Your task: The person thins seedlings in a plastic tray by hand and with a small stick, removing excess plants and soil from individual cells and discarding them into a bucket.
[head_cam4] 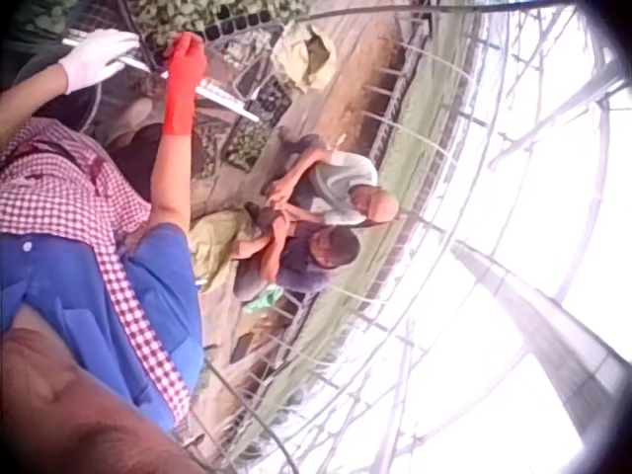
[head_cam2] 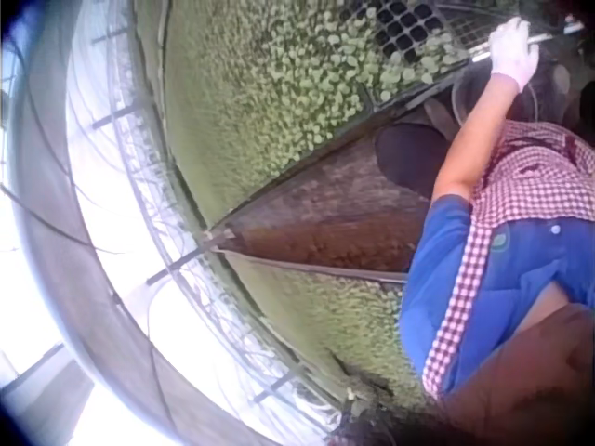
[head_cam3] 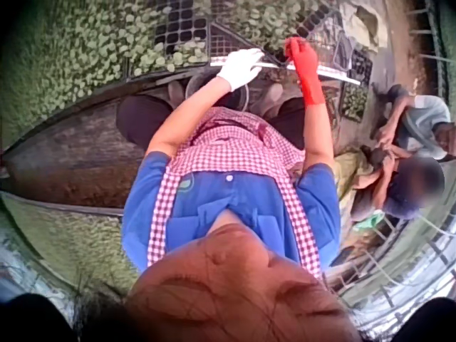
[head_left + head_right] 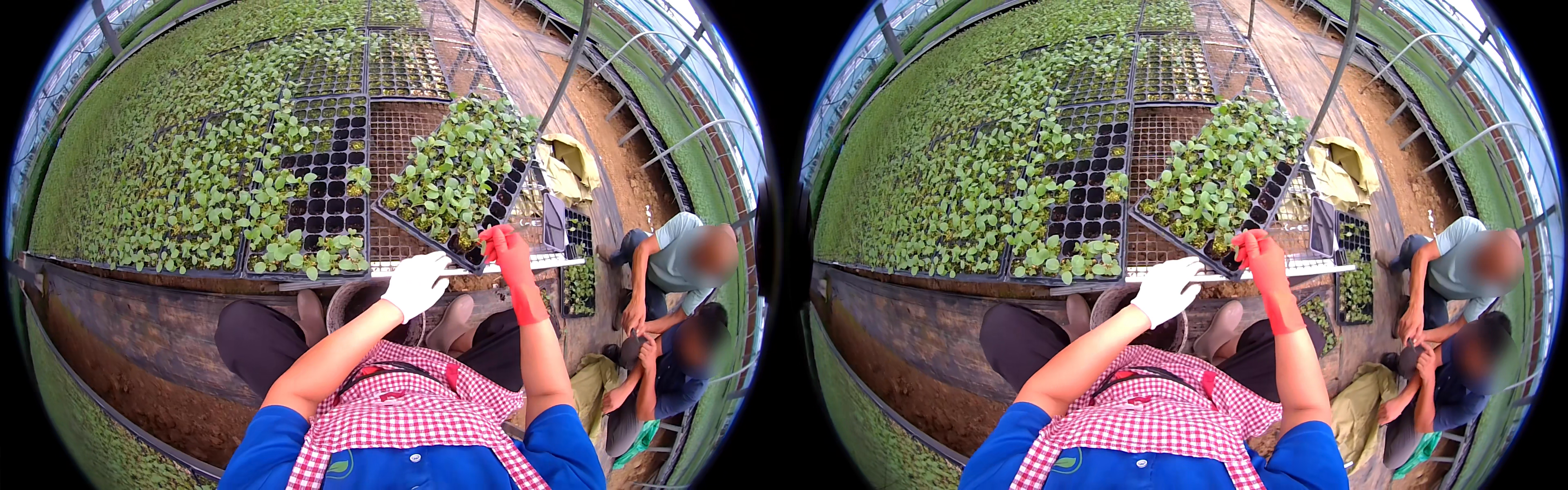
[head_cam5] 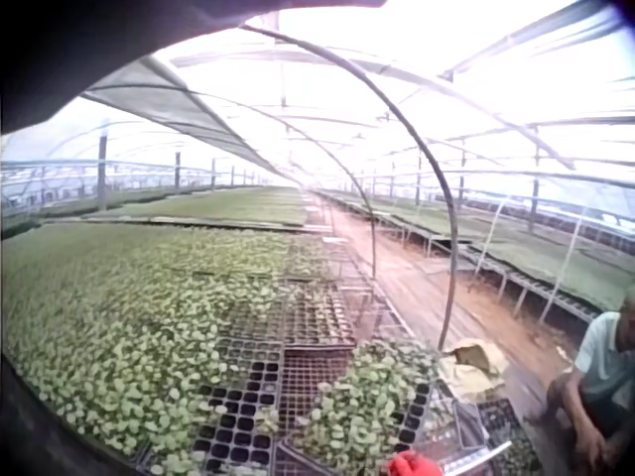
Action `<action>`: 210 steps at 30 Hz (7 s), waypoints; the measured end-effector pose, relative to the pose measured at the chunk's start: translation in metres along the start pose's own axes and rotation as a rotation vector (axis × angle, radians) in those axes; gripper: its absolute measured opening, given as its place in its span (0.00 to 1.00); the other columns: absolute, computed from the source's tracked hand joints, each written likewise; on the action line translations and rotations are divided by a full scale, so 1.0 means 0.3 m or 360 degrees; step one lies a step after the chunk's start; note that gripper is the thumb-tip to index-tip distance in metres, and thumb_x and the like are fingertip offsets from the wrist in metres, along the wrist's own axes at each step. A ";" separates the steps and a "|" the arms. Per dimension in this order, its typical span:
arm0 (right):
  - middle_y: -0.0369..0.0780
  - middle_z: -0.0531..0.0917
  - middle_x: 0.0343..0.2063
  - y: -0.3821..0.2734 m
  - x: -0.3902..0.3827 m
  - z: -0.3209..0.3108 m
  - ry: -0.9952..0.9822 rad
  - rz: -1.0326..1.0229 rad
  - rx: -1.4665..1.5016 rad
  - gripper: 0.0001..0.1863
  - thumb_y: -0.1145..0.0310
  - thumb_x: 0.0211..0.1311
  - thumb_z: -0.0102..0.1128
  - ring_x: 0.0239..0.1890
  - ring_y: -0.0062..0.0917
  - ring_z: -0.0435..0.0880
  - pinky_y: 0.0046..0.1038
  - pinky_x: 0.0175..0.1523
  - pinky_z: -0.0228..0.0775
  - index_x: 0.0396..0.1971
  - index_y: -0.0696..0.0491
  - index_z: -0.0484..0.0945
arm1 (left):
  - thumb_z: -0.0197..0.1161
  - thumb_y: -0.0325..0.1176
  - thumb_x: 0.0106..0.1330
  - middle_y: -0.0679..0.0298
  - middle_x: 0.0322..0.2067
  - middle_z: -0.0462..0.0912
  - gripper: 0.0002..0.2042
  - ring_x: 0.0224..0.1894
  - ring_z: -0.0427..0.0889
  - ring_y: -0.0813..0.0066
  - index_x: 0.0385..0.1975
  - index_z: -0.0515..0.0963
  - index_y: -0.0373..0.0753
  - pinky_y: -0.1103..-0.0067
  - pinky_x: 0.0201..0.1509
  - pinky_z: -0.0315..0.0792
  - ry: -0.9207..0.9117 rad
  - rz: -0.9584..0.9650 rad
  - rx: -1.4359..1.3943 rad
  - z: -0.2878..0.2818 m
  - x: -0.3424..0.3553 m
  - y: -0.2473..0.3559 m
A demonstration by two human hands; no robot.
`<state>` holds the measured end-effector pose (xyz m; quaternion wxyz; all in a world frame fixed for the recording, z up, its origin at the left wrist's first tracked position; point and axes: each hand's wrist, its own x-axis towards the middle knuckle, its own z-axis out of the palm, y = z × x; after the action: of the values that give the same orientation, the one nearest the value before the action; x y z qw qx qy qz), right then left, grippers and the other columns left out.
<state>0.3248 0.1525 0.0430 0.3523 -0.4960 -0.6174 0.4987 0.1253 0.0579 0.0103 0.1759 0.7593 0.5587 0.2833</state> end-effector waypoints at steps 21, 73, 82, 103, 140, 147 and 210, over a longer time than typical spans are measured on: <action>0.37 0.84 0.25 0.019 0.019 0.052 0.0054 -0.0115 -0.0684 0.13 0.59 0.70 0.48 0.27 0.25 0.83 0.26 0.35 0.72 0.37 0.49 0.80 | 0.57 0.33 0.56 0.57 0.37 0.80 0.11 0.34 0.81 0.60 0.37 0.75 0.39 0.66 0.35 0.74 -0.0092 0.0147 0.0564 0.098 0.141 -0.058; 0.40 0.83 0.29 -0.244 0.100 0.936 -0.1270 -0.0516 -0.0910 0.13 0.63 0.66 0.49 0.29 0.30 0.81 0.30 0.36 0.73 0.32 0.53 0.81 | 0.58 0.35 0.67 0.58 0.29 0.82 0.10 0.24 0.82 0.74 0.35 0.75 0.32 0.83 0.26 0.76 0.1289 -0.1567 -0.2239 -0.089 -0.482 -0.373; 0.35 0.83 0.28 -0.175 0.165 0.901 -0.1308 -0.0089 -0.0372 0.20 0.60 0.72 0.42 0.23 0.17 0.76 0.21 0.27 0.71 0.30 0.57 0.79 | 0.59 0.34 0.67 0.59 0.27 0.81 0.09 0.23 0.82 0.72 0.32 0.74 0.33 0.82 0.25 0.77 0.1319 -0.1572 -0.2272 -0.095 -0.488 -0.376; 0.32 0.77 0.16 -0.152 0.072 -0.068 -0.0109 -0.0145 0.0193 0.22 0.54 0.74 0.40 0.12 0.13 0.70 0.14 0.17 0.53 0.31 0.54 0.76 | 0.54 0.39 0.67 0.58 0.39 0.83 0.13 0.43 0.82 0.65 0.42 0.79 0.37 0.73 0.49 0.74 -0.0053 -0.0322 -0.0806 -0.081 -0.319 -0.070; 0.34 0.81 0.26 -0.071 -0.030 -0.138 0.0351 -0.0415 -0.0155 0.12 0.65 0.72 0.48 0.23 0.13 0.75 0.16 0.26 0.68 0.36 0.57 0.78 | 0.57 0.35 0.57 0.55 0.45 0.79 0.15 0.35 0.78 0.59 0.43 0.76 0.37 0.67 0.41 0.70 -0.0054 0.0180 0.0339 0.124 0.057 0.080; 0.38 0.83 0.36 -0.320 -0.051 0.358 -0.0576 -0.0225 0.0243 0.11 0.67 0.72 0.47 0.28 0.16 0.78 0.18 0.32 0.71 0.40 0.58 0.76 | 0.53 0.42 0.66 0.56 0.41 0.82 0.15 0.46 0.80 0.55 0.45 0.80 0.41 0.69 0.53 0.72 0.0018 -0.0606 -0.0503 -0.033 -0.328 -0.124; 0.41 0.85 0.30 0.029 0.060 -0.256 0.0147 -0.0103 0.0145 0.19 0.57 0.74 0.41 0.18 0.15 0.77 0.13 0.20 0.60 0.36 0.56 0.75 | 0.56 0.43 0.61 0.48 0.58 0.70 0.23 0.41 0.82 0.57 0.54 0.71 0.36 0.66 0.43 0.75 -0.0506 0.0299 0.0296 0.074 0.124 0.171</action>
<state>0.3938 0.1905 0.0532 0.4184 -0.4817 -0.5930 0.4912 0.1855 0.0781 0.0315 0.1638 0.8563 0.4744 0.1221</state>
